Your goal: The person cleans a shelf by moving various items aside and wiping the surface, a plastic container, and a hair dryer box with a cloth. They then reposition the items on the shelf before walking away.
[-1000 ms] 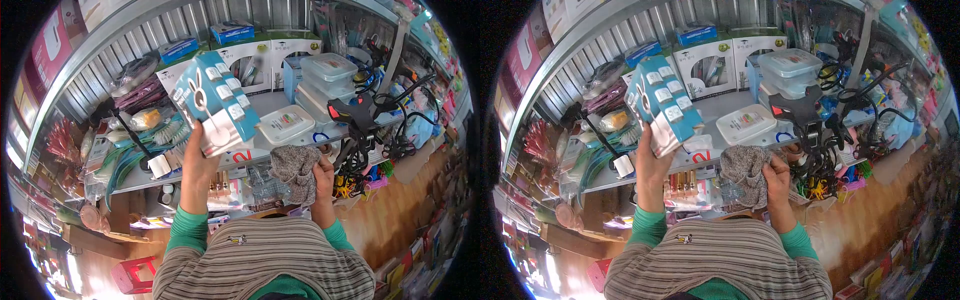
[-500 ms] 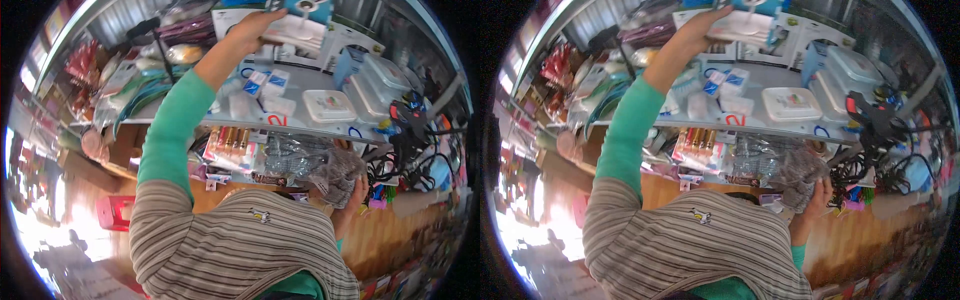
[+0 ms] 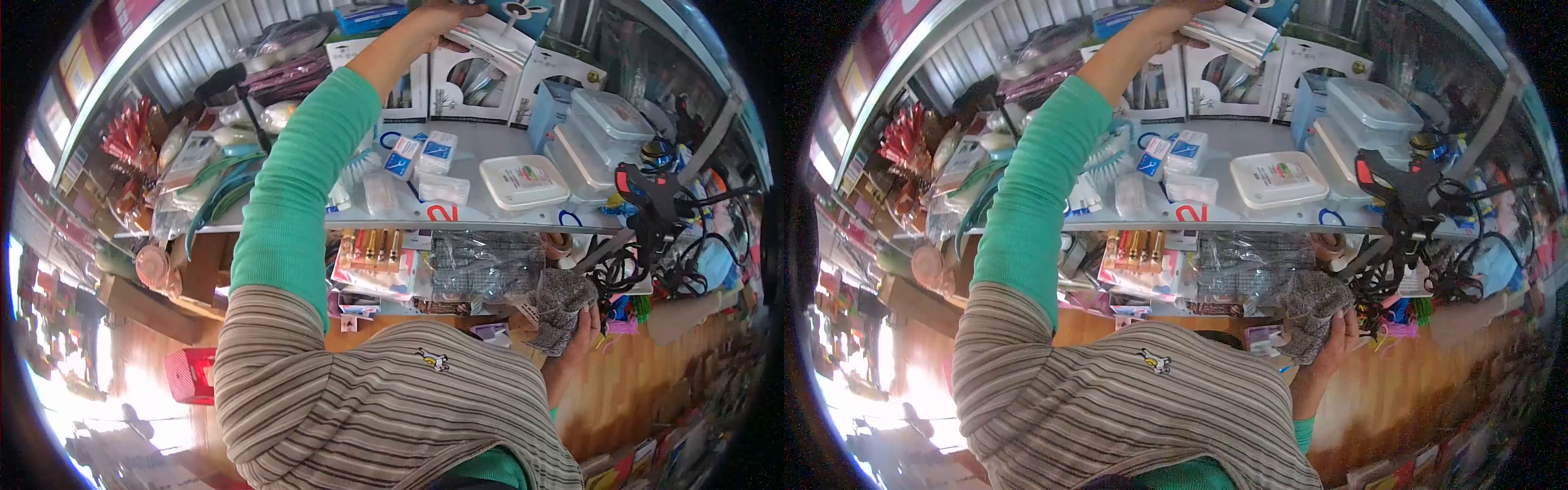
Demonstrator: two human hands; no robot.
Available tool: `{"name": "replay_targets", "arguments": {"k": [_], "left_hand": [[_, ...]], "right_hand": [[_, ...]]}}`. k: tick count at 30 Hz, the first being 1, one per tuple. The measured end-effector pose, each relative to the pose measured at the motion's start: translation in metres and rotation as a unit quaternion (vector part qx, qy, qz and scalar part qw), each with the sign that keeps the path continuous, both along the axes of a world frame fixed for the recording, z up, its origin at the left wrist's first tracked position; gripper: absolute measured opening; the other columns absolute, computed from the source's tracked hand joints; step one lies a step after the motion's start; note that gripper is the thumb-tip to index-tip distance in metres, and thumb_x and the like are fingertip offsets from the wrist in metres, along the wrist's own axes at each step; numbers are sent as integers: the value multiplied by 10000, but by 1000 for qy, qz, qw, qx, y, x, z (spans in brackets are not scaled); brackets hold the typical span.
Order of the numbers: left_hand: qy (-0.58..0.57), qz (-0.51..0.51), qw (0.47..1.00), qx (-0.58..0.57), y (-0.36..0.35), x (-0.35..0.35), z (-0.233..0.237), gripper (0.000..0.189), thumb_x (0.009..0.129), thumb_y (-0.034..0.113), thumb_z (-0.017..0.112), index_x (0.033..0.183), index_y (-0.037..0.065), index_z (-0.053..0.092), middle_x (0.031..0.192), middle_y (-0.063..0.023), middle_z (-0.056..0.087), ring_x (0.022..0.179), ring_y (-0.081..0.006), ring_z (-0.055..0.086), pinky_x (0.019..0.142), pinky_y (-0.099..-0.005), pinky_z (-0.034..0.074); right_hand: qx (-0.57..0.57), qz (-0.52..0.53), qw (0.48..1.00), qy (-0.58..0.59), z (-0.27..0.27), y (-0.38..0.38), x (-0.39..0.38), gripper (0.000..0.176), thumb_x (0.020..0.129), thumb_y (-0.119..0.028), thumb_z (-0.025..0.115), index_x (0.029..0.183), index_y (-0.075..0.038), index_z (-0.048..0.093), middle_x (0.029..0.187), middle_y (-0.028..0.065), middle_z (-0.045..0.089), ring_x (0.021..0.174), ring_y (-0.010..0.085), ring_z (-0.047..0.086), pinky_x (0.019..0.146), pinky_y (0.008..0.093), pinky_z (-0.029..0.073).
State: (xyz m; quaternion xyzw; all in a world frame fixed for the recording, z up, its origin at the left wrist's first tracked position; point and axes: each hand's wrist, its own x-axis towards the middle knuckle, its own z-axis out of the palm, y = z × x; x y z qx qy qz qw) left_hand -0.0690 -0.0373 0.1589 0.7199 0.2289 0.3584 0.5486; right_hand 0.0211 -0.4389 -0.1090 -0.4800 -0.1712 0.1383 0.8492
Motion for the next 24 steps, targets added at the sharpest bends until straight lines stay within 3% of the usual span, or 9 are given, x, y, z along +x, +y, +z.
{"name": "replay_targets", "arguments": {"k": [6,10,17,19,20,21,22,23,24], "left_hand": [[3,-31,999,6,3,28,16,594,795,313,613,1225,-24,379,1226,-205,394,1072,-330,451,691,-400,532],[-10,-66,998,-8,13,53,21,628,793,326,614,1264,17,336,1281,-187,347,1114,-329,421,806,-439,488],[8,-82,996,-29,7,76,31,597,817,356,579,1258,24,350,1323,-179,299,1146,-339,395,837,-430,476],[-16,-73,997,-29,20,83,26,539,816,305,578,1235,26,385,1264,-195,365,1104,-338,433,771,-427,497],[-1,-64,977,201,56,95,16,590,729,235,651,1233,52,406,1219,-169,419,1067,-312,466,790,-391,490],[12,-51,905,422,91,106,7,667,642,166,725,1232,78,427,1174,-142,474,1031,-287,500,809,-354,483],[23,-33,784,619,95,109,7,761,555,96,798,1230,104,448,1129,-115,528,994,-261,533,829,-317,476],[20,-36,784,620,96,117,8,761,555,96,798,1230,104,448,1129,-115,528,994,-261,533,829,-317,476],[-9,-81,941,329,76,120,13,744,573,113,791,1233,103,448,1127,-126,527,995,-272,533,835,-329,471]], "right_hand": [[-17,-40,999,-2,1,-5,-5,271,845,-102,483,1065,48,535,985,107,586,891,165,547,814,293,422],[-3,-12,1000,-18,5,-12,-6,290,846,-101,474,1079,64,526,1004,112,587,892,164,556,812,279,423],[16,-71,997,-18,-7,-26,-1,290,844,-97,470,1074,70,528,1000,112,594,880,163,564,794,274,432],[13,-86,996,-17,-6,-30,-4,288,845,-99,470,1071,69,531,993,111,596,876,162,567,791,272,434],[8,-92,996,-16,-6,-31,-4,286,845,-100,470,1068,68,534,986,110,598,871,162,569,788,270,436],[9,-97,995,-16,-6,-31,-5,286,845,-100,470,1068,68,534,986,110,598,871,162,569,788,270,436],[22,-90,996,-11,-6,-31,-5,284,844,-99,471,1066,67,536,980,108,600,869,160,570,785,268,437],[35,-82,996,-6,-5,-32,-5,283,843,-99,471,1063,66,538,975,106,601,867,157,571,783,265,439],[35,-86,996,-6,-5,-31,-6,283,843,-99,471,1063,66,538,975,106,601,867,157,571,783,265,439]]}}
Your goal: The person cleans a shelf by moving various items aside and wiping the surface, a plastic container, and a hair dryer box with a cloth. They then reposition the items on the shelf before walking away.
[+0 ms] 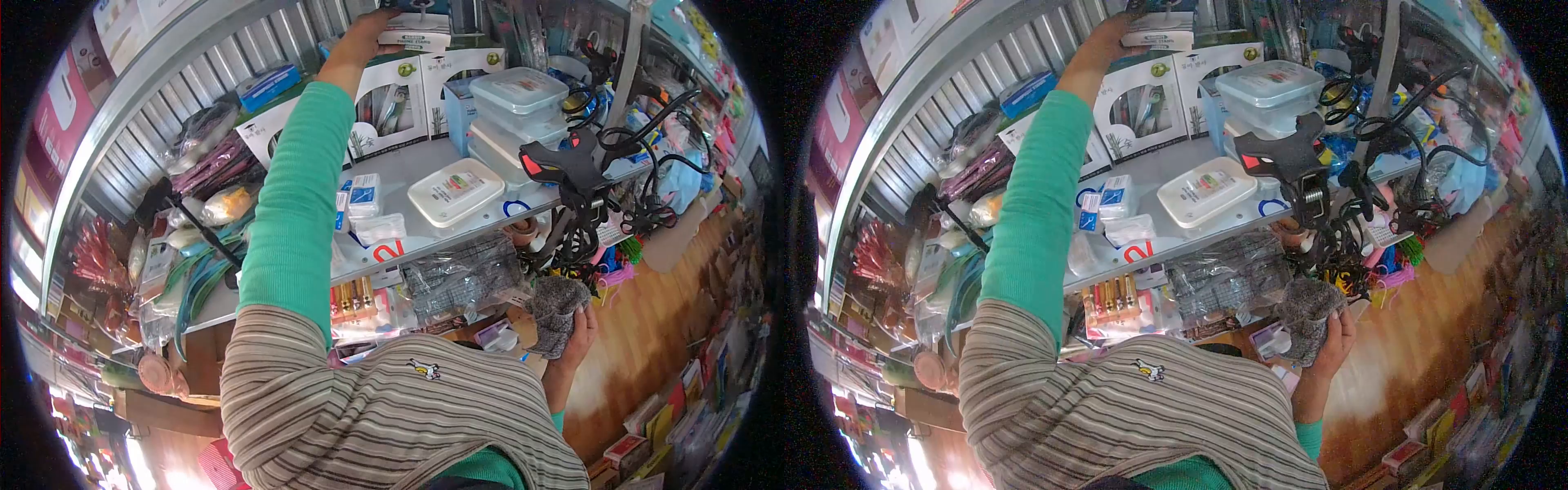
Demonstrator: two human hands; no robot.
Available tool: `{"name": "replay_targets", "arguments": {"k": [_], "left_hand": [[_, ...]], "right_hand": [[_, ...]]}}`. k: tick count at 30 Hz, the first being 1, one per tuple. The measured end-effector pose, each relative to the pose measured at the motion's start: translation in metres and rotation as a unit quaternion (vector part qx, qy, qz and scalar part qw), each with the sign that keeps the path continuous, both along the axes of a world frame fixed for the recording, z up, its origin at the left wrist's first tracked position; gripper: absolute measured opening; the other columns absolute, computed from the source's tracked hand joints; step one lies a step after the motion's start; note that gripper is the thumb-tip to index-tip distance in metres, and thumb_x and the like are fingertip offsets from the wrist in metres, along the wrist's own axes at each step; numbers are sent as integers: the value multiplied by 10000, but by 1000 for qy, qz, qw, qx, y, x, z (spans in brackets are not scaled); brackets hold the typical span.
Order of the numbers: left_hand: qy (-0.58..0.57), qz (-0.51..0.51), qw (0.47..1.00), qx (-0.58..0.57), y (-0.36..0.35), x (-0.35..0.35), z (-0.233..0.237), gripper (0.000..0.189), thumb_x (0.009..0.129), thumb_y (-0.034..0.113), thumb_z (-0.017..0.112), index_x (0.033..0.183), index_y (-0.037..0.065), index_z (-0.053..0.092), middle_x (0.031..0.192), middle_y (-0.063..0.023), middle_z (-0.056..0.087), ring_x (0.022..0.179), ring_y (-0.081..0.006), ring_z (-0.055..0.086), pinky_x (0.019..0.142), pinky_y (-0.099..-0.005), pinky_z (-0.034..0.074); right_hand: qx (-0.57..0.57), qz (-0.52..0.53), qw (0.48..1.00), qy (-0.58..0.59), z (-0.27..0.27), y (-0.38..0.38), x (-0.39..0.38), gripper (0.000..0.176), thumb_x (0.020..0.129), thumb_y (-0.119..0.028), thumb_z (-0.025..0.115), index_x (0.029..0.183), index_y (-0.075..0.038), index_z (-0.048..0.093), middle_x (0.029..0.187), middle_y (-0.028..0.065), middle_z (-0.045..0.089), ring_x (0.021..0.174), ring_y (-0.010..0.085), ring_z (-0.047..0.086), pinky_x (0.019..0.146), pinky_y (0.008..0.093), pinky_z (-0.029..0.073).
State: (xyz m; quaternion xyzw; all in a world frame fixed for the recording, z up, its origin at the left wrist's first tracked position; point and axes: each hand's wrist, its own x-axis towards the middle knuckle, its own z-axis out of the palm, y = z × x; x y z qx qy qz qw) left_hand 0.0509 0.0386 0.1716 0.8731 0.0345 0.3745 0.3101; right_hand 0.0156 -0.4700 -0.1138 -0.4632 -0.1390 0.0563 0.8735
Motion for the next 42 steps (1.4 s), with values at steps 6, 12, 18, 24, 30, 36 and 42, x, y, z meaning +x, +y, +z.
{"name": "replay_targets", "arguments": {"k": [6,12,18,24,30,36,42], "left_hand": [[-69,-98,990,-77,-8,19,-24,657,625,250,766,1183,49,484,1091,-162,535,1007,-302,525,840,-354,465],[-48,-134,934,-327,-17,57,-30,714,579,380,776,1141,24,515,1100,-188,539,1016,-326,524,865,-364,449],[-81,-98,983,-135,-25,62,-38,315,847,199,491,1107,20,494,1174,-173,457,1013,-364,509,655,-455,557],[-46,55,985,154,-19,66,-30,440,730,175,636,1124,36,497,1139,-167,508,998,-341,531,737,-413,523],[-75,127,928,343,-15,66,-30,627,605,187,768,1143,20,494,1046,-198,562,972,-337,549,822,-361,457],[-102,157,970,152,12,94,-36,612,631,224,743,1152,29,490,1070,-204,550,987,-347,529,829,-379,445],[-100,365,924,59,-75,62,-36,608,694,312,660,1210,85,433,1189,-168,450,1127,-368,357,913,-488,324]], "right_hand": [[-23,-10,1000,3,7,3,-6,288,846,-99,464,1070,68,535,985,106,601,861,157,577,780,268,445],[-17,-23,1000,3,4,-2,-10,293,846,-94,463,1079,71,530,989,114,602,865,160,580,783,273,448],[-3,-58,998,21,5,-7,-16,287,842,-85,465,1072,71,534,980,113,605,851,163,587,768,271,458],[-1,-58,998,9,6,-8,-16,274,837,-78,460,1057,63,546,972,111,608,841,160,589,760,269,461],[-10,-54,998,12,2,0,-13,261,838,-82,467,1042,54,556,960,108,610,840,160,589,759,272,460],[-23,-42,999,22,10,12,-14,269,837,-84,467,1054,57,543,967,107,601,851,162,581,769,272,453],[-36,-50,997,37,2,15,-12,274,836,-77,464,1062,60,537,982,110,597,872,167,574,788,281,445]]}}
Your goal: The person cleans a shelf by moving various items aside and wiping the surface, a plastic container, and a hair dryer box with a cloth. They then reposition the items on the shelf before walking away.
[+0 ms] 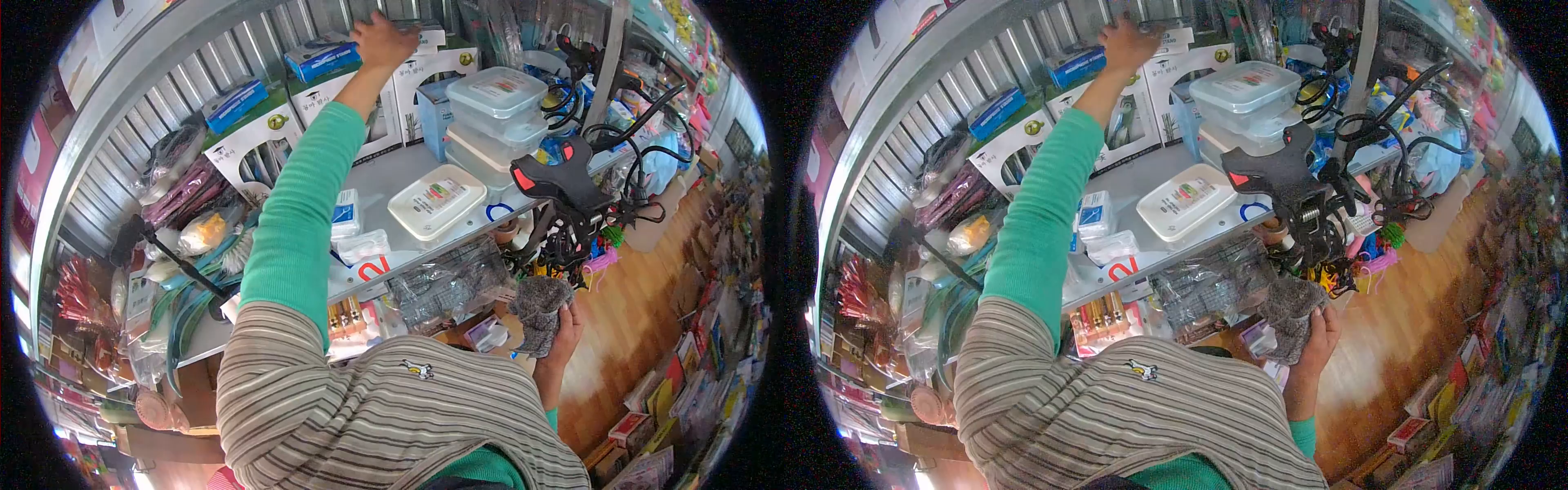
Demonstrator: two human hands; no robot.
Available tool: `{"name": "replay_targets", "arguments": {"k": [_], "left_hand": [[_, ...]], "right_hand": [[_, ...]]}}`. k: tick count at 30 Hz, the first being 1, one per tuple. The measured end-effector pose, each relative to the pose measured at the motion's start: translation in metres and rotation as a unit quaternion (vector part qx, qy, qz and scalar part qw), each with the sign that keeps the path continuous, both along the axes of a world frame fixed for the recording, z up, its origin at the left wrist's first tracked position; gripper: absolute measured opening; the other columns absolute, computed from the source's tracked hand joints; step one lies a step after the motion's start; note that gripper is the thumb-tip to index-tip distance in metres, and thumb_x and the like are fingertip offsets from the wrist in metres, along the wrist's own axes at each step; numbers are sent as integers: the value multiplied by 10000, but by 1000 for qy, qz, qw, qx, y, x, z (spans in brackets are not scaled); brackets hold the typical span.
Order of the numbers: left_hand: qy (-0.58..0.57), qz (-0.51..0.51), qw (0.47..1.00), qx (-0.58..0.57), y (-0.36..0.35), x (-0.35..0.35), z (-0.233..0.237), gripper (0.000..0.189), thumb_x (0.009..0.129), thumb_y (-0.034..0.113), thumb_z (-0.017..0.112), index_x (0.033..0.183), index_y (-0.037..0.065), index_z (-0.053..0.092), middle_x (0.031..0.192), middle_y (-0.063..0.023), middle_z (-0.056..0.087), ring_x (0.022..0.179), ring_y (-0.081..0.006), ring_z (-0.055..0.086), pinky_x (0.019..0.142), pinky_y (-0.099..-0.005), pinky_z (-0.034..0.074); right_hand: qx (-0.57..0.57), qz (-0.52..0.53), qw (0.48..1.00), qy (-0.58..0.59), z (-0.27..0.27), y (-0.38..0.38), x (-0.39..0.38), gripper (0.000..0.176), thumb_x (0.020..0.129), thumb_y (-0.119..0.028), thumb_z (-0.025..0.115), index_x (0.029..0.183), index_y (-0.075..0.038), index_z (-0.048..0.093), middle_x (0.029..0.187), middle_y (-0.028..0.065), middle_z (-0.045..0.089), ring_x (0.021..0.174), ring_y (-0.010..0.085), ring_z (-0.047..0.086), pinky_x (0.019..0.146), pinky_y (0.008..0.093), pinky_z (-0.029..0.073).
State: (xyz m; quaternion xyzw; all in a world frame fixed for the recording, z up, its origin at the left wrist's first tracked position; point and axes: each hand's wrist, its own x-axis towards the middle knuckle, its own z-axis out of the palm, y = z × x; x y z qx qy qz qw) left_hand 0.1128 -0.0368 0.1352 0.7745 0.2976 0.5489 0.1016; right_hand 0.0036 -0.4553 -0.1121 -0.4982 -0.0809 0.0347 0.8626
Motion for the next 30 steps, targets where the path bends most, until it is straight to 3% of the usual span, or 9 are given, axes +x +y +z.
{"name": "replay_targets", "arguments": {"k": [1,2,3,5,8,14,21,26,30], "left_hand": [[18,48,993,105,-7,-7,-1,608,707,326,635,1230,110,411,1209,-158,418,1145,-344,325,915,-499,302],[49,174,930,320,-10,-14,-1,531,787,225,583,1237,29,382,1169,-207,433,1015,-322,487,651,-409,505],[51,176,930,318,-18,-21,-3,531,787,225,583,1237,29,382,1169,-207,433,1015,-322,487,651,-409,505],[30,40,856,515,-35,-25,-5,573,753,120,565,1268,23,332,1063,-229,473,938,-339,502,649,-401,480],[210,34,877,430,-30,-5,-22,595,675,263,640,1203,99,418,1186,-177,409,1134,-322,347,834,-529,331],[185,103,892,400,-16,31,-22,309,787,186,503,1094,153,496,1172,-113,440,1103,-306,386,780,-572,327],[247,74,909,328,-5,35,-18,326,780,161,515,1105,139,495,1122,-122,472,1104,-298,408,784,-601,355],[251,-84,894,362,26,22,-2,468,702,43,571,1153,94,456,1123,-206,454,1049,-381,446,857,-430,439],[241,-75,906,339,35,5,1,551,705,86,602,1217,139,404,1146,-201,444,1092,-369,429,852,-439,446]], "right_hand": [[3,11,1000,-6,-1,1,1,275,837,-77,464,1064,60,536,984,112,597,874,167,573,790,281,444],[7,22,1000,-13,-1,1,2,276,837,-78,465,1066,60,536,987,113,598,875,168,572,792,282,443],[4,25,1000,-12,0,2,2,276,837,-78,465,1066,60,536,987,113,598,875,168,572,792,282,443],[5,33,999,-8,3,5,2,275,837,-79,472,1067,56,539,991,111,598,875,166,572,790,282,444],[4,36,999,-5,-3,7,4,266,836,-78,478,1054,56,548,989,104,599,878,162,568,795,280,439],[-20,-2,1000,-1,-15,4,7,291,837,-100,484,1078,54,536,982,119,606,850,172,592,764,277,462],[6,-2,1000,-13,-7,-8,4,253,832,-68,467,1033,55,561,974,89,593,874,150,557,798,270,425],[15,15,1000,-2,-8,-11,9,251,833,-69,468,1031,57,557,972,89,599,866,148,562,781,260,434],[-4,18,1000,-23,-15,-6,15,279,840,-89,456,1062,59,537,967,117,603,835,172,591,747,279,472]]}}
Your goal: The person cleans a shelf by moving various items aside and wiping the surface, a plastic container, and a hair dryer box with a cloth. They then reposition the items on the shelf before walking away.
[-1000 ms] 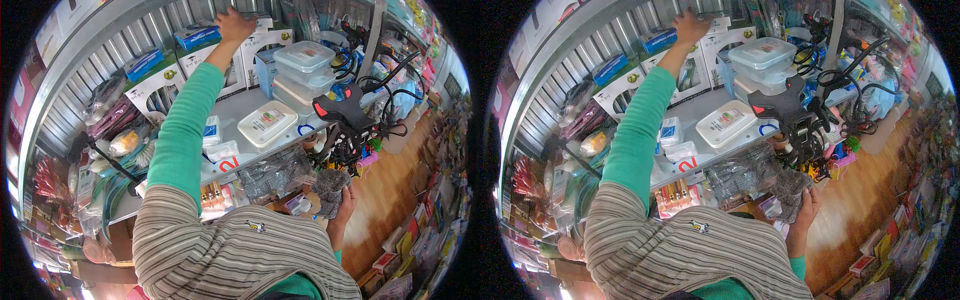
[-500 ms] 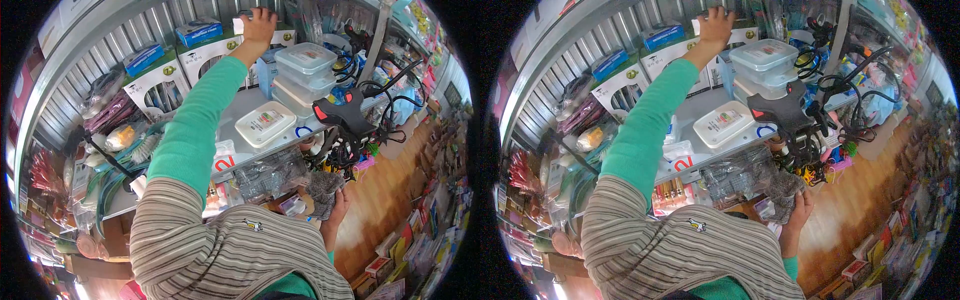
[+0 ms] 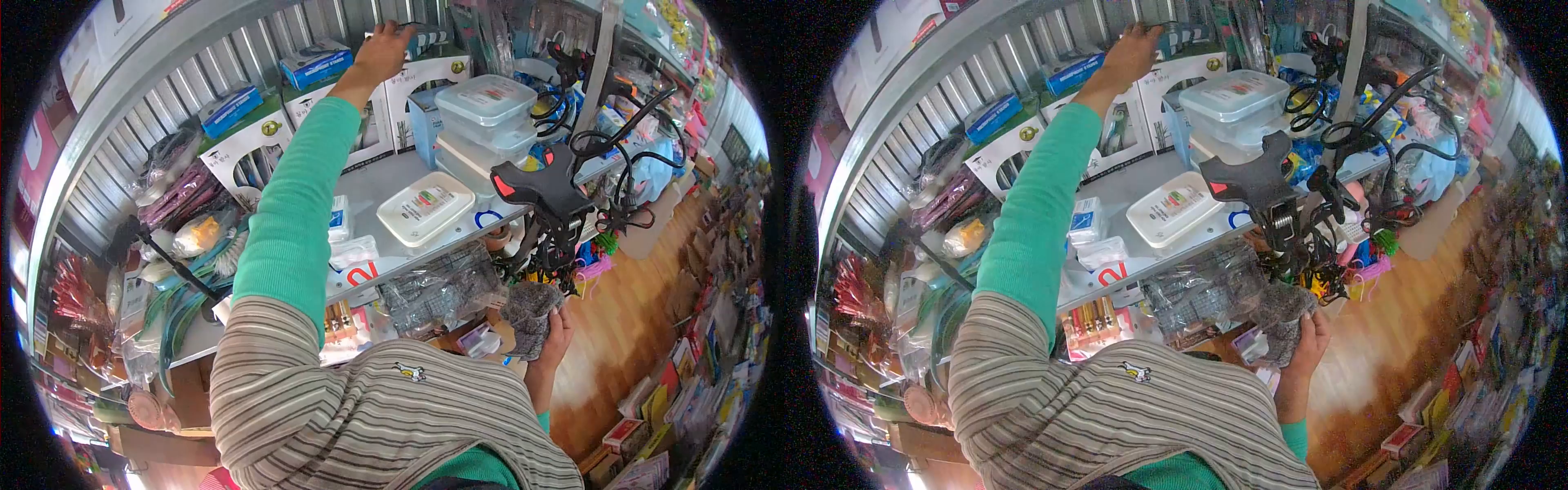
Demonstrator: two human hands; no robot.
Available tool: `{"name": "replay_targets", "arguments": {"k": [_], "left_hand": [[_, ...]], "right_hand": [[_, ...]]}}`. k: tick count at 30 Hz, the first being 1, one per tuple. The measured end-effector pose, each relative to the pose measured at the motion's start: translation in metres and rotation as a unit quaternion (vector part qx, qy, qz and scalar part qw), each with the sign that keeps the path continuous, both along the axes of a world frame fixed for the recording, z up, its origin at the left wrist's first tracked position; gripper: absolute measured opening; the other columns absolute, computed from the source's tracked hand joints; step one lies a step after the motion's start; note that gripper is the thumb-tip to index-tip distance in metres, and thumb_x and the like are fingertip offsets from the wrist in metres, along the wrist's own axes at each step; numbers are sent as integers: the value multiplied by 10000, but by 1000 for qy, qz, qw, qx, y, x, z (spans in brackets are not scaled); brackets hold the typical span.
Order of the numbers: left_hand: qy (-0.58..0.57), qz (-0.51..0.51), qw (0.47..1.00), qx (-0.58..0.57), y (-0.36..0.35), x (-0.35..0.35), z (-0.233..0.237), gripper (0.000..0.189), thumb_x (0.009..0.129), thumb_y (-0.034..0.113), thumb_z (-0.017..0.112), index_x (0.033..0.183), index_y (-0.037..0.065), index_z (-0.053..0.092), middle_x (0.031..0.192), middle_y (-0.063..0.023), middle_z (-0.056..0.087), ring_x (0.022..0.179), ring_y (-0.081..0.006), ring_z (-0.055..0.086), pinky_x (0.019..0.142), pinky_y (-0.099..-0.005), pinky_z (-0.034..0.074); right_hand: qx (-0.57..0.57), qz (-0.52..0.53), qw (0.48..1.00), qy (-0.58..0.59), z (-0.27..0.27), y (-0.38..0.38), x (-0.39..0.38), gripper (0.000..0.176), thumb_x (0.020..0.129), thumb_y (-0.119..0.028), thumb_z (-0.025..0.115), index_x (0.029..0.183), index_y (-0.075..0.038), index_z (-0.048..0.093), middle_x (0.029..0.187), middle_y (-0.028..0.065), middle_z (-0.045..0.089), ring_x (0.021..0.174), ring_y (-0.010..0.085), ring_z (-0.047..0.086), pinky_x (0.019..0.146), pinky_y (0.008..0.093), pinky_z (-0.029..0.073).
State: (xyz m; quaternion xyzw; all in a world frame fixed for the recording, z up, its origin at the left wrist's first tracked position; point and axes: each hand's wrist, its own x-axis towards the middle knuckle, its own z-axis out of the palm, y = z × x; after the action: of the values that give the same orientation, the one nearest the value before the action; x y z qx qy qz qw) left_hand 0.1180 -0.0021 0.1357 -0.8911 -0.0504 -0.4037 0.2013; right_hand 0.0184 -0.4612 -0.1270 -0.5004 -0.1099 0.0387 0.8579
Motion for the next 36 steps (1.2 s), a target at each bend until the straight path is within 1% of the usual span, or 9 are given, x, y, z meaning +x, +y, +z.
{"name": "replay_targets", "arguments": {"k": [8,12,17,21,23,30,32,34,36], "left_hand": [[16,168,983,-68,10,-20,4,504,717,86,572,1197,168,442,1151,-176,423,1120,-342,401,852,-459,437],[8,180,979,-100,-10,-24,2,483,738,85,542,1203,172,444,1190,-169,407,1134,-336,395,864,-470,418],[51,89,988,118,-16,-9,-6,468,773,139,525,1235,157,449,1228,-154,414,1162,-309,372,928,-480,350],[71,150,983,80,-19,-2,-10,423,806,151,462,1228,161,465,1264,-135,398,1189,-284,355,955,-484,315],[70,169,983,27,-18,4,-8,340,816,174,458,1145,136,531,1261,-134,398,1205,-281,336,973,-527,261],[12,166,985,44,-25,-7,-6,404,789,181,485,1188,122,480,1268,-172,387,1210,-304,325,982,-554,223],[-5,171,985,39,-23,-23,0,398,785,177,485,1179,118,485,1255,-173,400,1200,-311,333,968,-572,226],[-59,163,984,48,-6,-37,-2,383,777,175,483,1155,110,493,1207,-168,443,1170,-326,356,923,-621,233],[-30,211,977,25,0,-57,1,383,779,178,479,1156,109,490,1193,-167,451,1164,-328,362,914,-632,230]], "right_hand": [[-4,1,1000,12,-4,7,-7,248,845,-81,484,1056,35,544,974,100,603,863,164,578,786,278,456],[-13,21,1000,-3,-4,5,-6,249,847,-84,485,1060,32,542,974,101,603,862,163,577,785,281,455],[-9,11,1000,19,-9,4,-2,283,846,-81,473,1095,44,525,1004,110,595,869,163,577,789,283,454],[-18,-11,999,46,3,7,-7,287,847,-84,465,1094,48,526,1002,116,596,869,171,581,780,284,461],[-28,-17,998,46,-1,5,-6,226,836,-93,509,1007,48,555,987,98,587,889,151,548,790,265,428],[0,25,997,70,4,7,-7,252,836,-108,514,1029,49,548,1007,112,585,936,159,543,811,288,432],[-57,-37,994,83,8,12,-9,254,836,-107,505,1027,52,558,997,108,593,915,158,546,815,284,424],[-39,9,998,51,6,15,-4,259,841,-99,488,1047,46,551,980,103,599,872,152,560,783,272,435],[-19,59,998,16,6,20,1,267,846,-92,470,1066,40,544,963,97,606,830,146,574,750,259,446]]}}
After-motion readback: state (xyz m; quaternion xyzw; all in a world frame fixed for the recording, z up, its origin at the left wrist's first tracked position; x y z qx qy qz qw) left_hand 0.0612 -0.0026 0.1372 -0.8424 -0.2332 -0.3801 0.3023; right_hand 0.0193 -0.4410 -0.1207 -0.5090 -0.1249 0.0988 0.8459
